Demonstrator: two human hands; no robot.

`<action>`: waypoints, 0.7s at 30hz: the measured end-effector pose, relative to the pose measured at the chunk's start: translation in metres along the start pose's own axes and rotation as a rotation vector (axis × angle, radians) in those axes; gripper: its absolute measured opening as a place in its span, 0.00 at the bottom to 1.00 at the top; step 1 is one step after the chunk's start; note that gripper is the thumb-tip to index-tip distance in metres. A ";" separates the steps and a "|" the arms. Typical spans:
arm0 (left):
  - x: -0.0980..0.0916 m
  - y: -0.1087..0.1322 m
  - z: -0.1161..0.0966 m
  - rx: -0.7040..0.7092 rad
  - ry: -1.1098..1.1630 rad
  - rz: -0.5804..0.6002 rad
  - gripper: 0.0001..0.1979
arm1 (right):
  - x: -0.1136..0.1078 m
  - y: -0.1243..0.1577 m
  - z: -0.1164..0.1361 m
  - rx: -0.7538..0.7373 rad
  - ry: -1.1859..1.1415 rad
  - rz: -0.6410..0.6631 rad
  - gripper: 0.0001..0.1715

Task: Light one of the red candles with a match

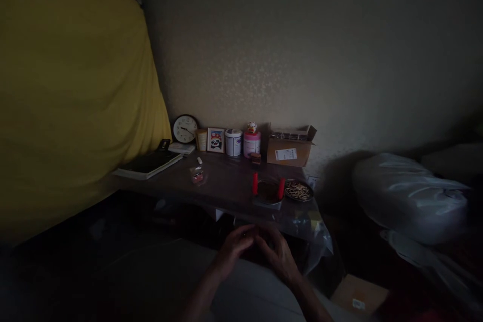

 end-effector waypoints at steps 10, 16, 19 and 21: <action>-0.002 0.003 -0.004 -0.010 -0.067 -0.054 0.19 | 0.001 0.001 -0.007 0.042 -0.052 0.024 0.19; -0.003 0.002 -0.002 -0.017 -0.072 -0.067 0.18 | 0.001 0.001 -0.009 0.065 -0.072 0.011 0.19; -0.004 0.001 -0.001 -0.001 -0.065 -0.053 0.18 | 0.000 0.001 -0.009 0.066 -0.076 0.006 0.19; -0.005 0.000 -0.001 0.009 -0.056 -0.045 0.17 | 0.001 0.001 -0.009 0.065 -0.081 0.021 0.19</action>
Point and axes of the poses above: each hand's wrist, its own y-axis away from the middle knuckle, its own x-axis out of the palm, z = x × y, the point moved 8 cm from there along -y, towards the middle knuckle, and after that the axes turned 8 degrees about -x, right-handed, at the moved point
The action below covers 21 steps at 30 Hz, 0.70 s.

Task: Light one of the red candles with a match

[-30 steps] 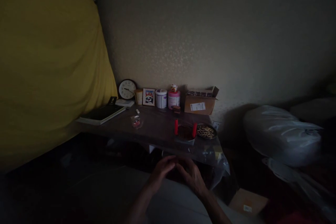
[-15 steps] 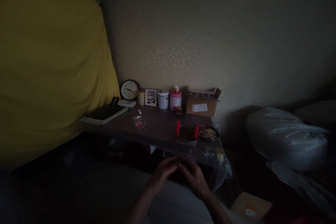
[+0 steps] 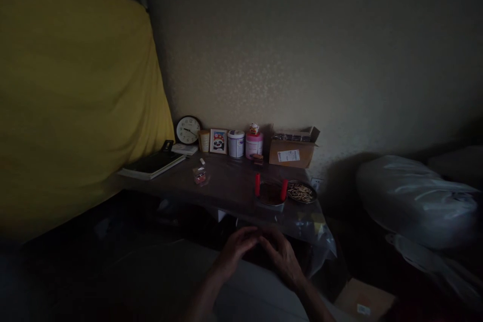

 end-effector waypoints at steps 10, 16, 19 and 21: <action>-0.006 -0.003 0.002 0.033 0.004 -0.071 0.16 | -0.002 0.001 0.005 0.009 -0.050 0.000 0.16; 0.000 0.002 -0.006 0.029 0.093 -0.032 0.11 | -0.018 -0.001 -0.018 0.020 -0.217 -0.189 0.15; 0.002 0.004 -0.008 0.023 0.118 -0.031 0.09 | -0.024 -0.001 -0.030 0.049 -0.299 -0.275 0.14; 0.003 0.005 -0.008 0.021 0.134 -0.019 0.09 | -0.025 -0.001 -0.033 0.078 -0.342 -0.306 0.14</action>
Point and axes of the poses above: each hand's wrist, its own y-axis away from the middle knuckle, its own x-axis out of the palm, z = x × y, the point moved 8 cm from there along -y, towards the middle knuckle, and after that the axes turned 8 degrees about -x, right-handed, at the moved point
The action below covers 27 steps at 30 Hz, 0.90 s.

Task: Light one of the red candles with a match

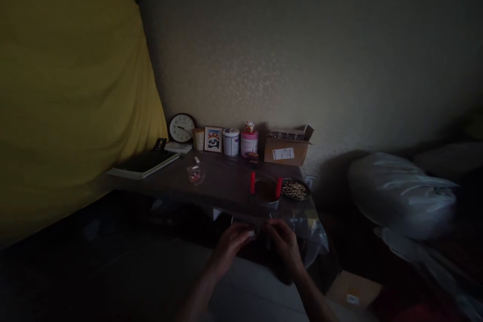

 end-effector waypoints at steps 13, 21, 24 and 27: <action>0.000 -0.003 0.004 -0.051 0.140 0.017 0.11 | -0.005 0.003 -0.014 0.259 -0.286 -0.119 0.18; 0.004 0.000 0.002 -0.063 0.165 0.020 0.10 | -0.006 0.004 -0.015 0.284 -0.287 -0.118 0.18; 0.005 0.000 0.000 -0.078 0.192 0.014 0.10 | -0.007 0.003 -0.011 0.259 -0.273 -0.115 0.16; 0.005 -0.003 -0.002 -0.093 0.223 0.013 0.10 | -0.009 0.000 -0.002 0.211 -0.229 -0.119 0.15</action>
Point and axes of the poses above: each hand's wrist, its own y-axis away from the middle knuckle, its own x-axis out of the palm, z = x × y, the point moved 8 cm from there along -y, towards the middle knuckle, and after that the axes turned 8 degrees about -x, right-handed, at the moved point
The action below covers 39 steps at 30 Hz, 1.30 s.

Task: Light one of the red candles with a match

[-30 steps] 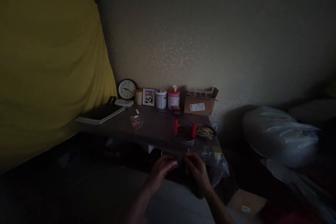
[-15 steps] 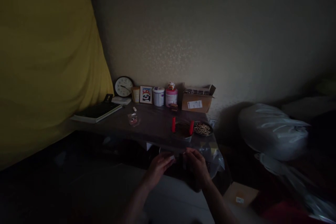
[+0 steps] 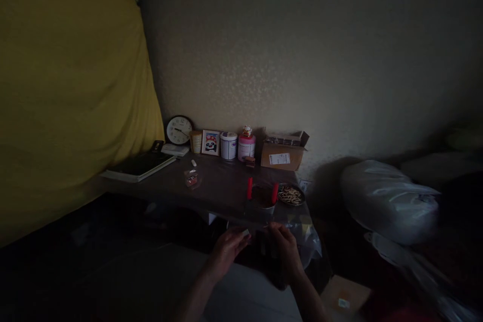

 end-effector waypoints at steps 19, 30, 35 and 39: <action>0.025 0.016 -0.020 0.093 -0.079 0.006 0.11 | 0.058 0.033 0.056 -0.768 0.832 0.201 0.13; 0.017 0.017 -0.015 0.118 -0.068 -0.018 0.12 | 0.055 0.036 0.049 -0.757 0.859 0.222 0.14; 0.017 0.018 -0.016 0.117 -0.086 -0.028 0.13 | 0.057 0.037 0.050 -0.753 0.868 0.219 0.14; 0.018 0.021 -0.017 0.124 -0.087 -0.024 0.13 | 0.056 0.037 0.048 -0.752 0.864 0.203 0.13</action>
Point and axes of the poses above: each hand's wrist, its own y-axis away from the middle knuckle, its own x-axis out of the palm, z = x × y, the point moved 8 cm from there along -y, towards the middle knuckle, and after that the axes turned 8 degrees about -x, right-handed, at the moved point
